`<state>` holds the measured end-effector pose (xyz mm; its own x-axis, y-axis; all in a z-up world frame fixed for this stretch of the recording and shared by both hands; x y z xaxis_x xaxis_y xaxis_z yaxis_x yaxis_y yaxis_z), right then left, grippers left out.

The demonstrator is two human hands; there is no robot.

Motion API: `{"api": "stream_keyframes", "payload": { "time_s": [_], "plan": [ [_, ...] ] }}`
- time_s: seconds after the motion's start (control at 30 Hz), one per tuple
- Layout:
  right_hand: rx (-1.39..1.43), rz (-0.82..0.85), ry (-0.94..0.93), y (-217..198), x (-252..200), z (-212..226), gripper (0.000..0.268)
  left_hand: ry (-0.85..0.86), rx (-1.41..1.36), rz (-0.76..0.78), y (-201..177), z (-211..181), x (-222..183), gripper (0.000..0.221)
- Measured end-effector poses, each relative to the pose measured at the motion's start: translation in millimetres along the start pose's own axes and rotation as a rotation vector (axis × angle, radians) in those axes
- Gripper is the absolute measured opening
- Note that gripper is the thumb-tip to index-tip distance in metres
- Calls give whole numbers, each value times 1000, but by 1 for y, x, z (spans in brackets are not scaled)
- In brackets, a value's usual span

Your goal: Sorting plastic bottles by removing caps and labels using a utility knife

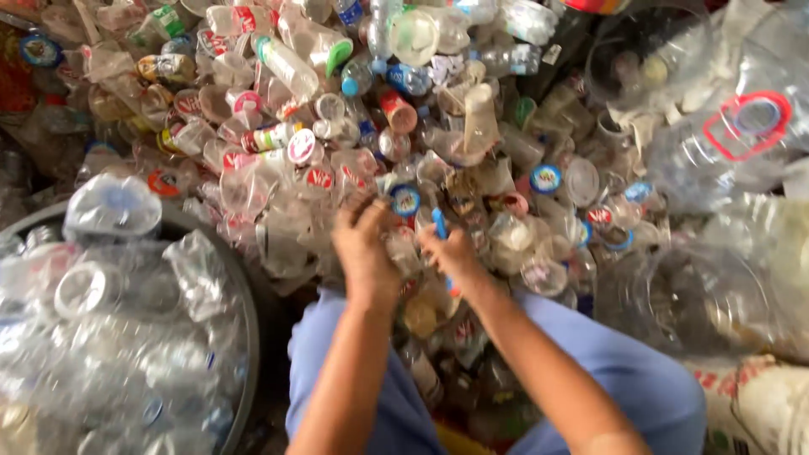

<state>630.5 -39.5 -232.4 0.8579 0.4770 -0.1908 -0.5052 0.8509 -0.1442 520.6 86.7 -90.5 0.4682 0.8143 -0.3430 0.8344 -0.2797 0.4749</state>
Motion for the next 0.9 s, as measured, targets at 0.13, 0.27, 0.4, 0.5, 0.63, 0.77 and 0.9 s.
{"api": "stream_keyframes", "payload": {
  "time_s": [0.13,0.27,0.4,0.5,0.63,0.77,0.9],
  "plan": [
    [-291,-45,1,-7,165,-60,28,-302,-45,-122,-16,69,12,45],
    [-685,-221,-293,20,276,-7,37,-696,-77,-95,-12,40,8,29],
    [-914,-410,-621,53,369,18,51,-750,-193,-54,-15,22,18,39],
    [-1029,-315,-545,67,396,22,61,-755,-287,-26,-43,62,36,39],
    [-1088,-295,-477,68,415,1,68,-812,-334,68,-48,67,43,39],
    [-775,-352,-305,32,343,34,48,-801,-236,-16,-25,32,29,39],
    [61,-420,-43,-38,249,17,45,-825,-85,55,-2,5,13,35]
  ]
}}
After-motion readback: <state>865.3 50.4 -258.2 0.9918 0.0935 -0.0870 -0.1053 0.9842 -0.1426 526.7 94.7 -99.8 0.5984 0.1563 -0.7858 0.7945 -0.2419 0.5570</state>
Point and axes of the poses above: each hand's wrist, its own x-axis towards the middle knuckle, its own y-axis out of the palm, z = x × y, the point moved 4 cm from there along x, towards the middle knuckle, and after that the axes turned 9 degrees about -y, right-handed, at the moved point
